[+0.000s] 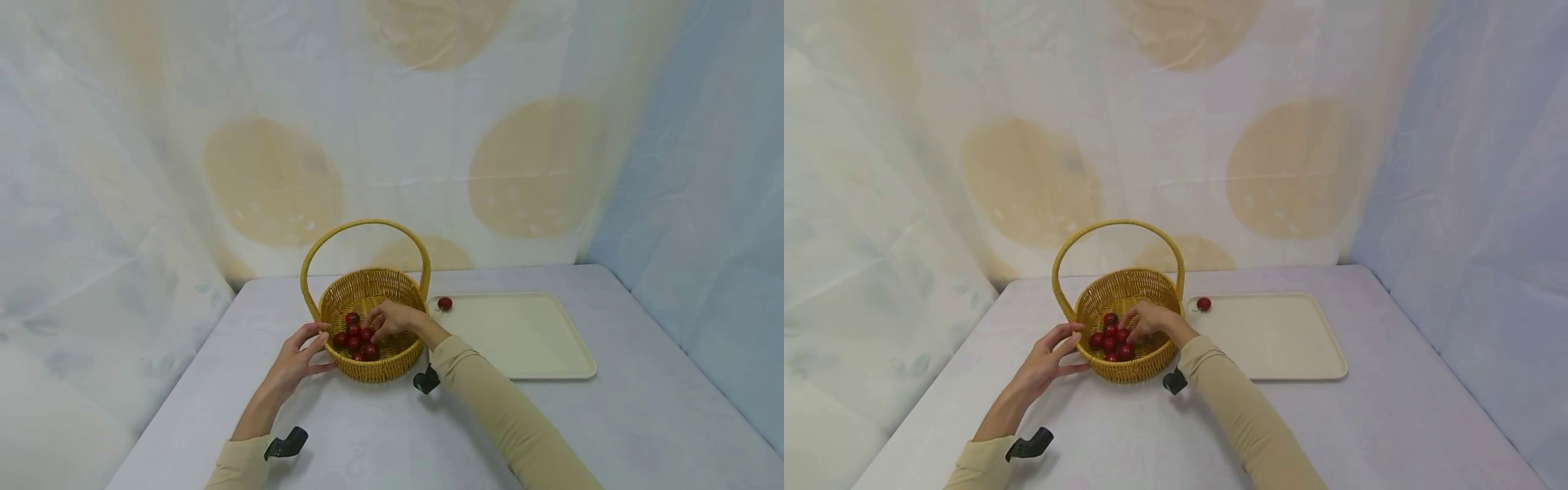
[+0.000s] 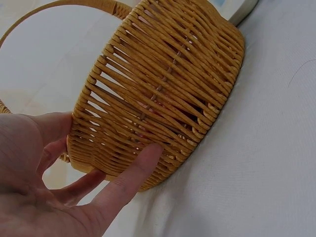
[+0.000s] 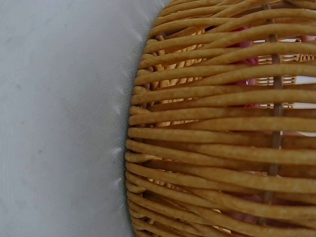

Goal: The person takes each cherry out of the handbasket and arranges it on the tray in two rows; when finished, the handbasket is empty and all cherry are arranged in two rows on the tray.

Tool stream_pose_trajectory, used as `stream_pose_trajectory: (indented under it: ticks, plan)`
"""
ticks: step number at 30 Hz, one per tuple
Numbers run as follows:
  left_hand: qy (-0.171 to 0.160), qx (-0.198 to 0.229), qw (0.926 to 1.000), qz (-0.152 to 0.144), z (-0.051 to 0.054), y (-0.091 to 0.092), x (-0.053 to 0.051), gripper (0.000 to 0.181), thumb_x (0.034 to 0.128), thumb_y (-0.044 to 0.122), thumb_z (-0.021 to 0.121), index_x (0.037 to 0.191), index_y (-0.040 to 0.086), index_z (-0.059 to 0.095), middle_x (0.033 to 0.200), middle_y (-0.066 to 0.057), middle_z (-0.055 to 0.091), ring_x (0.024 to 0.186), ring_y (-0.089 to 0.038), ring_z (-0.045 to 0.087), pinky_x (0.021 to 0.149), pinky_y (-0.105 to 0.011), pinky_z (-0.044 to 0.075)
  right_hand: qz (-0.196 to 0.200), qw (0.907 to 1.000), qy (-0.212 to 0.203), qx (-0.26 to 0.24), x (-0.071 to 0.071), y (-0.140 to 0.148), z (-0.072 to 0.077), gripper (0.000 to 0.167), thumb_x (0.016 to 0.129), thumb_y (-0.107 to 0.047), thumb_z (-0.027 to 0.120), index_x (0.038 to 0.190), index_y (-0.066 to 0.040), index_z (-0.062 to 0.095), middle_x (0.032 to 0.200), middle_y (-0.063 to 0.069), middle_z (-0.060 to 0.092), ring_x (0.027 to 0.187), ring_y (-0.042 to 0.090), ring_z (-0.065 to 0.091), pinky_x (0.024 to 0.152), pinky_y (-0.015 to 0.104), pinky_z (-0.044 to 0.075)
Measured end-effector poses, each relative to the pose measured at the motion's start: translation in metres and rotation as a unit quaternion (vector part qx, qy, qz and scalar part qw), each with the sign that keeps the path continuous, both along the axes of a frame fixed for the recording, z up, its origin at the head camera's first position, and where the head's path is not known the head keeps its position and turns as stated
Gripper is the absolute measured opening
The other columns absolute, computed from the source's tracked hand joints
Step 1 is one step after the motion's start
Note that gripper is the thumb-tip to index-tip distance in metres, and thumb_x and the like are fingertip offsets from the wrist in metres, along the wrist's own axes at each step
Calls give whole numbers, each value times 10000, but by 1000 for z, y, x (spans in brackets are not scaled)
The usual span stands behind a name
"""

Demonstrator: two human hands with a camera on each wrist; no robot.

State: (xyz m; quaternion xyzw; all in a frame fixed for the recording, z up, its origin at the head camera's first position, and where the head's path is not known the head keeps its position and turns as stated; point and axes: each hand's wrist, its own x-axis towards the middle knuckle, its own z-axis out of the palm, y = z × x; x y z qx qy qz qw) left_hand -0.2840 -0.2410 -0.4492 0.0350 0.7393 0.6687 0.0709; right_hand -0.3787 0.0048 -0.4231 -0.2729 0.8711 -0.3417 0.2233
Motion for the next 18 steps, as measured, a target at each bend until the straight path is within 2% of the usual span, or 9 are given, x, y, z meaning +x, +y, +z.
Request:
stream_pose_trajectory:
  ticks: [5,11,18]
  plan:
    - [-44,-8,10000,14,0,1,0,498,990,311,584,1390,55,436,1509,-123,334,1368,-449,408,892,-575,562,-41,9999,114,78,1,1,0,313,860,-100,751,1166,-110,684,837,13,627,684,129,527,554,197,442]
    - [-53,43,10000,8,0,1,-1,495,997,293,575,1397,43,426,1504,-129,336,1357,-451,417,888,-567,567,3,9999,158,4,3,3,3,306,861,-88,747,1160,-73,679,898,66,685,776,194,621,609,204,473]
    - [-61,26,10000,14,-1,-1,-1,506,995,304,577,1400,44,421,1500,-122,339,1349,-437,424,886,-560,571,-31,9983,563,112,5,10,16,302,859,-131,758,1153,-109,692,1057,78,705,952,174,638,821,290,562]
